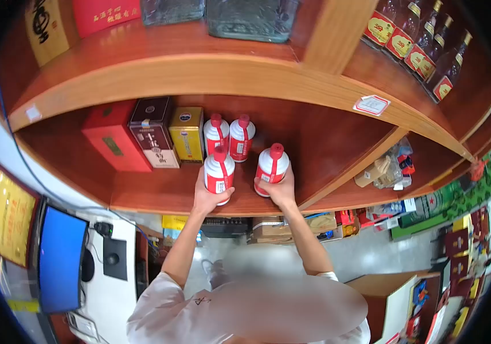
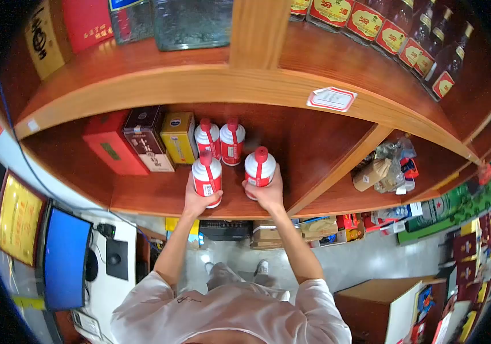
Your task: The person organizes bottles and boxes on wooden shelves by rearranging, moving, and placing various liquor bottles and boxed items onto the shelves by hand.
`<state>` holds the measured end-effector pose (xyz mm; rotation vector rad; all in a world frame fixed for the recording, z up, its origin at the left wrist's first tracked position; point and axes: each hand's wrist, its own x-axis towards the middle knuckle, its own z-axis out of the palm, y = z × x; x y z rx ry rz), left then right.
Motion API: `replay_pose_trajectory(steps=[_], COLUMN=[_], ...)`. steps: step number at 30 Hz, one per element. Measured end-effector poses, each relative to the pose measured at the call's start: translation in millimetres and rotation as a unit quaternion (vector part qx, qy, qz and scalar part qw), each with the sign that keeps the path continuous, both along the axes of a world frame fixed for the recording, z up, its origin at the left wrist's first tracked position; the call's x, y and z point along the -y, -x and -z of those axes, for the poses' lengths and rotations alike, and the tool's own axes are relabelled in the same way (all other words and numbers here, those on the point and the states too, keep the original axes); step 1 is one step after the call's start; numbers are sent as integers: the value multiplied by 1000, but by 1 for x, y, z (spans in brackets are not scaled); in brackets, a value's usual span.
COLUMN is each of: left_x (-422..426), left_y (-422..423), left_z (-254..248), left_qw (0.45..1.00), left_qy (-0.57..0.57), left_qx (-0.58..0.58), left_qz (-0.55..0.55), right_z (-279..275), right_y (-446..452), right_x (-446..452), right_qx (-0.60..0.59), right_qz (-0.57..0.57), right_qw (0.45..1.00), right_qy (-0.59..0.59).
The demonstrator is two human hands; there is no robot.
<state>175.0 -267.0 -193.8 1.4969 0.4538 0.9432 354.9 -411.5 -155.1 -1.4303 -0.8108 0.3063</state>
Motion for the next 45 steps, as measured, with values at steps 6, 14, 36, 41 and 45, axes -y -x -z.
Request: replay_pose_trajectory(steps=[6,14,36,41,45], left_x=[-27,-30,10,9,16], left_y=[-2,-2,13,15,12], left_z=[17,26,27,25,21], left_qw=[998,993,982,974,973], left_qy=[-10,-37,-134,-159,-143], left_qx=[-21,-55,-98,-133,-138], left_qz=[50,93,-85,-94,-116], right_z=[17,38,53,37,36], right_y=[-32,-54,-53,-38,-7], right_x=[-33,-58,-56,-52,-31], right_qx=[-26,1,87,66,166], right_qz=[61,113,202,206,210], right_qw=[998,994,972,970,962], right_qy=[-5,8,82,111,59])
